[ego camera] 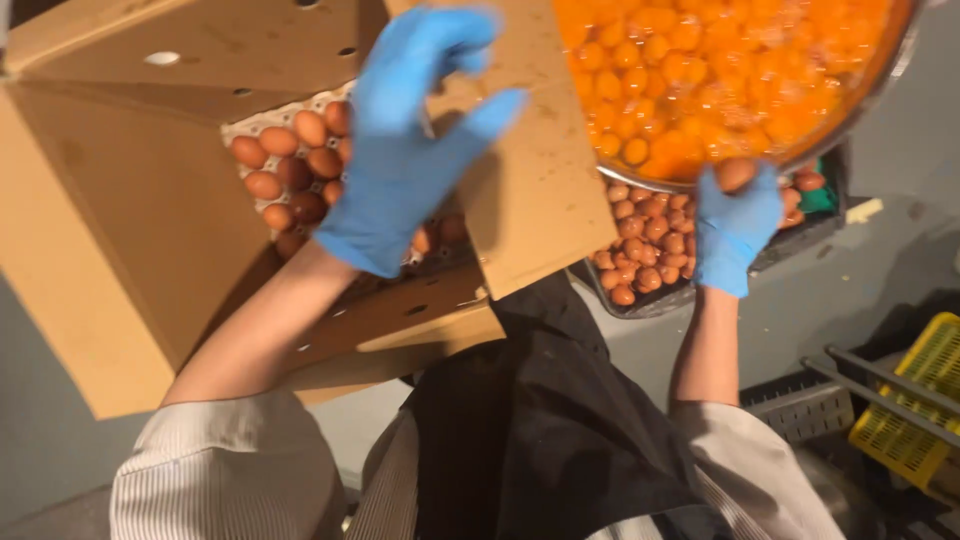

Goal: Cracking eggs into a large metal bowl in a kitchen setting.

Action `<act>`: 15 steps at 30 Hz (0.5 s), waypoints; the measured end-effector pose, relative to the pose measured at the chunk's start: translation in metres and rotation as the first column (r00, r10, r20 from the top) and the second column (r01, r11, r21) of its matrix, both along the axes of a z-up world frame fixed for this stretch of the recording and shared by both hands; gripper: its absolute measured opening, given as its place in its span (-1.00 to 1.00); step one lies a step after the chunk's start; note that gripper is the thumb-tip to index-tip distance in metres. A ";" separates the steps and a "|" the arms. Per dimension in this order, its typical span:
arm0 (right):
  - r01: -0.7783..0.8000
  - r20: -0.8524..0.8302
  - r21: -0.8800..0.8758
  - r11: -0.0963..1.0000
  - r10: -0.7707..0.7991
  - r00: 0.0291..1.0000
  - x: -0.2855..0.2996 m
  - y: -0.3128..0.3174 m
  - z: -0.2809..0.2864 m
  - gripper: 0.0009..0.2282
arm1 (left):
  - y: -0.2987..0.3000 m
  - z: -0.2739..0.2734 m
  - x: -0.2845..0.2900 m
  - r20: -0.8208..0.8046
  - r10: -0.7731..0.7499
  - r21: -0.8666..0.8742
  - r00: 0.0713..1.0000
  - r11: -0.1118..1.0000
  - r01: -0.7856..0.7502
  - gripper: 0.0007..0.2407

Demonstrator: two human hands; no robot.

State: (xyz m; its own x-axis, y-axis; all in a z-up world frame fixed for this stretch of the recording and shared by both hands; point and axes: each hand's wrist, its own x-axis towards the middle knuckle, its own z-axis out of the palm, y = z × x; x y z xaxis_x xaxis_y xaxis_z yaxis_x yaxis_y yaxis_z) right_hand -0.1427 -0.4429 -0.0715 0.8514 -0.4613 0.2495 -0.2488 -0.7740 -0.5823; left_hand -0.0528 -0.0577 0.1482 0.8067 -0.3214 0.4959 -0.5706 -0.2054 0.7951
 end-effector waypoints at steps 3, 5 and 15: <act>0.009 -0.020 -0.086 0.996 -0.010 1.000 0.004 -0.010 -0.033 -0.65 | 0.052 -0.049 -0.029 -0.202 0.145 0.184 0.969 0.977 -0.108 -0.89; 0.076 0.039 -0.105 0.992 -0.072 0.997 0.031 -0.005 -0.015 -0.67 | 0.072 -0.084 -0.038 -0.195 0.117 0.367 0.974 0.929 -0.038 -0.91; 0.006 0.205 0.652 0.758 -0.184 0.961 0.070 0.033 0.106 -0.74 | 0.055 -0.286 -0.071 -0.111 -0.311 0.869 0.944 0.430 0.244 -0.68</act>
